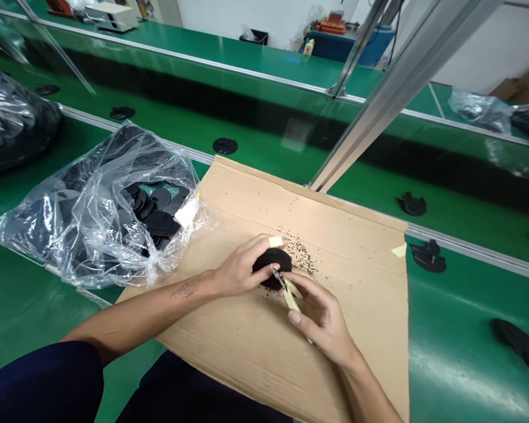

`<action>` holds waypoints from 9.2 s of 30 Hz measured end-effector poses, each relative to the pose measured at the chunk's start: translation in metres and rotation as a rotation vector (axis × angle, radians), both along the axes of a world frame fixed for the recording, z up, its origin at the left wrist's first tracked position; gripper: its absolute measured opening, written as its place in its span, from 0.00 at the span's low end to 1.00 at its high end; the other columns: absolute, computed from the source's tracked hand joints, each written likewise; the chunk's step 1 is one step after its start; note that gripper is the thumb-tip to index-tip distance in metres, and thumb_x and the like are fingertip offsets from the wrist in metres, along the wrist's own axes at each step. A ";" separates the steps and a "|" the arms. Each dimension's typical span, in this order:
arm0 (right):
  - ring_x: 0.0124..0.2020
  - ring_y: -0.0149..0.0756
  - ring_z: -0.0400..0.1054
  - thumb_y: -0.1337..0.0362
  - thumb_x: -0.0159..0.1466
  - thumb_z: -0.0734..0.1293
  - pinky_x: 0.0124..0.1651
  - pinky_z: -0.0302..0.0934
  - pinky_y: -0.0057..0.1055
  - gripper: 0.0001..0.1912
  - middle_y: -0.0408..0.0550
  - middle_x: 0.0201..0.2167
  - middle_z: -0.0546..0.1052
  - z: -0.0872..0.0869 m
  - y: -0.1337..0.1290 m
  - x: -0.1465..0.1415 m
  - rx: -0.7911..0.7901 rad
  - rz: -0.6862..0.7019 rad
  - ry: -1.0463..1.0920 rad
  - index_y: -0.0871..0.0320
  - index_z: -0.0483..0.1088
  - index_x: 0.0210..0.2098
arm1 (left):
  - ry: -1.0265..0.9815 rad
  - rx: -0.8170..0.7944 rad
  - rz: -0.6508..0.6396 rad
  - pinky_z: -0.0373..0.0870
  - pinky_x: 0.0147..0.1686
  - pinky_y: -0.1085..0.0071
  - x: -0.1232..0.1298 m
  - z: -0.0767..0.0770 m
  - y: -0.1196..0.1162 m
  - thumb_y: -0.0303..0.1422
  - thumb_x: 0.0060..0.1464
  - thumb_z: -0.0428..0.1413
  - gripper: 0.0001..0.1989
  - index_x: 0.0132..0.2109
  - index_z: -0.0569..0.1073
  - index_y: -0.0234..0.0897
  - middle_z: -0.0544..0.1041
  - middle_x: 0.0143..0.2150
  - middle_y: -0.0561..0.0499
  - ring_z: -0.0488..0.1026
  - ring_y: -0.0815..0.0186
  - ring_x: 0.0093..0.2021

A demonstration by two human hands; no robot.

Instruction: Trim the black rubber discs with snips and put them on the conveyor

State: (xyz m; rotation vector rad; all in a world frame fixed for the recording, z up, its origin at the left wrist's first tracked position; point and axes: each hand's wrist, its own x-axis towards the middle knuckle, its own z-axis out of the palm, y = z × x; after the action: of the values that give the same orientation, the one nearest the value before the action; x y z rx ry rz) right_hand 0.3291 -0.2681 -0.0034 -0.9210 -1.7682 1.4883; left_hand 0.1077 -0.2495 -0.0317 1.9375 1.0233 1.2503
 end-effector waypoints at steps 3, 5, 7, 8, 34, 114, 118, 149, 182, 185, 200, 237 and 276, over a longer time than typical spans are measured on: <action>0.61 0.51 0.68 0.49 0.64 0.70 0.66 0.61 0.50 0.26 0.55 0.59 0.74 -0.002 0.000 0.000 0.037 -0.009 -0.048 0.49 0.73 0.59 | -0.045 -0.199 -0.018 0.76 0.53 0.64 -0.001 0.000 0.002 0.40 0.64 0.57 0.21 0.59 0.69 0.35 0.80 0.52 0.42 0.79 0.58 0.51; 0.61 0.51 0.68 0.49 0.65 0.70 0.66 0.61 0.50 0.26 0.55 0.60 0.73 -0.003 0.000 0.001 0.042 -0.007 -0.065 0.49 0.72 0.60 | -0.093 -0.297 -0.032 0.76 0.51 0.66 -0.002 0.000 0.003 0.41 0.63 0.58 0.20 0.57 0.70 0.35 0.80 0.52 0.42 0.79 0.58 0.51; 0.63 0.51 0.66 0.50 0.65 0.70 0.67 0.59 0.51 0.25 0.55 0.61 0.71 -0.005 0.000 0.001 0.048 -0.015 -0.074 0.48 0.72 0.60 | -0.146 -0.344 -0.039 0.77 0.48 0.68 -0.002 0.002 0.004 0.40 0.63 0.59 0.20 0.57 0.70 0.34 0.81 0.50 0.42 0.80 0.60 0.49; 0.64 0.51 0.65 0.50 0.65 0.70 0.68 0.58 0.52 0.25 0.54 0.63 0.70 -0.005 0.000 0.001 0.054 -0.023 -0.077 0.47 0.72 0.60 | -0.164 -0.355 -0.044 0.77 0.47 0.69 -0.002 0.003 0.003 0.39 0.63 0.59 0.21 0.58 0.69 0.34 0.81 0.48 0.43 0.80 0.61 0.47; 0.61 0.54 0.64 0.48 0.63 0.70 0.62 0.64 0.54 0.26 0.56 0.60 0.67 -0.001 -0.004 -0.002 0.089 -0.055 0.045 0.46 0.72 0.59 | -0.090 0.048 -0.031 0.78 0.44 0.67 0.001 0.010 0.000 0.38 0.66 0.57 0.13 0.49 0.79 0.34 0.84 0.43 0.42 0.81 0.63 0.42; 0.37 0.37 0.65 0.61 0.64 0.71 0.38 0.61 0.34 0.08 0.48 0.39 0.72 0.009 -0.006 -0.008 0.006 -0.240 0.067 0.53 0.70 0.41 | -0.504 -0.762 -0.378 0.75 0.40 0.74 0.001 0.017 -0.005 0.37 0.52 0.69 0.14 0.39 0.82 0.30 0.82 0.37 0.46 0.78 0.69 0.37; 0.34 0.35 0.66 0.63 0.66 0.70 0.37 0.63 0.33 0.05 0.46 0.35 0.73 0.008 -0.008 -0.012 0.092 -0.175 0.047 0.52 0.68 0.39 | -0.422 -0.700 -0.422 0.72 0.34 0.76 -0.004 0.018 -0.004 0.37 0.52 0.69 0.12 0.38 0.83 0.31 0.81 0.33 0.47 0.76 0.70 0.33; 0.28 0.35 0.67 0.56 0.62 0.75 0.32 0.64 0.34 0.13 0.44 0.27 0.73 0.010 -0.010 -0.017 -0.017 -0.048 0.134 0.54 0.69 0.30 | -0.233 -0.741 -0.581 0.72 0.35 0.75 -0.013 0.031 -0.004 0.42 0.52 0.68 0.15 0.35 0.82 0.32 0.81 0.32 0.47 0.76 0.69 0.33; 0.50 0.43 0.67 0.40 0.65 0.66 0.59 0.64 0.47 0.31 0.49 0.46 0.70 -0.003 -0.010 -0.020 0.010 -0.392 0.083 0.49 0.60 0.60 | -0.157 -0.497 -0.576 0.77 0.49 0.72 0.016 0.030 -0.038 0.29 0.61 0.60 0.12 0.52 0.80 0.35 0.84 0.46 0.45 0.82 0.65 0.46; 0.55 0.44 0.67 0.50 0.64 0.71 0.61 0.63 0.48 0.37 0.51 0.53 0.71 0.000 -0.006 -0.014 0.046 -0.359 0.037 0.47 0.53 0.66 | -0.177 -0.489 -0.555 0.77 0.51 0.69 0.014 0.029 -0.036 0.30 0.62 0.60 0.11 0.51 0.80 0.35 0.84 0.46 0.44 0.82 0.64 0.47; 0.50 0.49 0.73 0.62 0.62 0.74 0.50 0.70 0.48 0.31 0.53 0.52 0.78 0.008 0.018 0.015 0.524 -0.077 -0.191 0.45 0.68 0.63 | -0.097 -0.194 -0.157 0.76 0.46 0.69 -0.015 0.032 -0.003 0.37 0.57 0.66 0.12 0.45 0.79 0.35 0.81 0.41 0.46 0.78 0.65 0.43; 0.44 0.43 0.76 0.65 0.66 0.71 0.42 0.73 0.39 0.24 0.53 0.47 0.79 0.001 0.020 0.022 0.737 -0.156 -0.415 0.51 0.69 0.61 | 0.053 -0.006 -0.232 0.77 0.41 0.70 -0.022 0.027 0.003 0.31 0.63 0.60 0.17 0.58 0.74 0.34 0.80 0.43 0.44 0.77 0.66 0.42; 0.55 0.46 0.72 0.69 0.61 0.71 0.57 0.71 0.47 0.26 0.56 0.56 0.74 0.005 0.003 0.004 0.578 -0.037 -0.236 0.52 0.71 0.59 | 0.091 0.009 -0.130 0.77 0.42 0.71 -0.011 0.009 -0.004 0.28 0.63 0.58 0.13 0.54 0.75 0.36 0.76 0.46 0.44 0.77 0.66 0.45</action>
State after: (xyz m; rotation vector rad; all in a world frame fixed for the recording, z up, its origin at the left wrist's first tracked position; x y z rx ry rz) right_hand 0.3335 -0.2651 0.0019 -0.8352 -2.1693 0.7847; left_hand 0.0970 -0.2537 -0.0229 2.0489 0.9214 1.1057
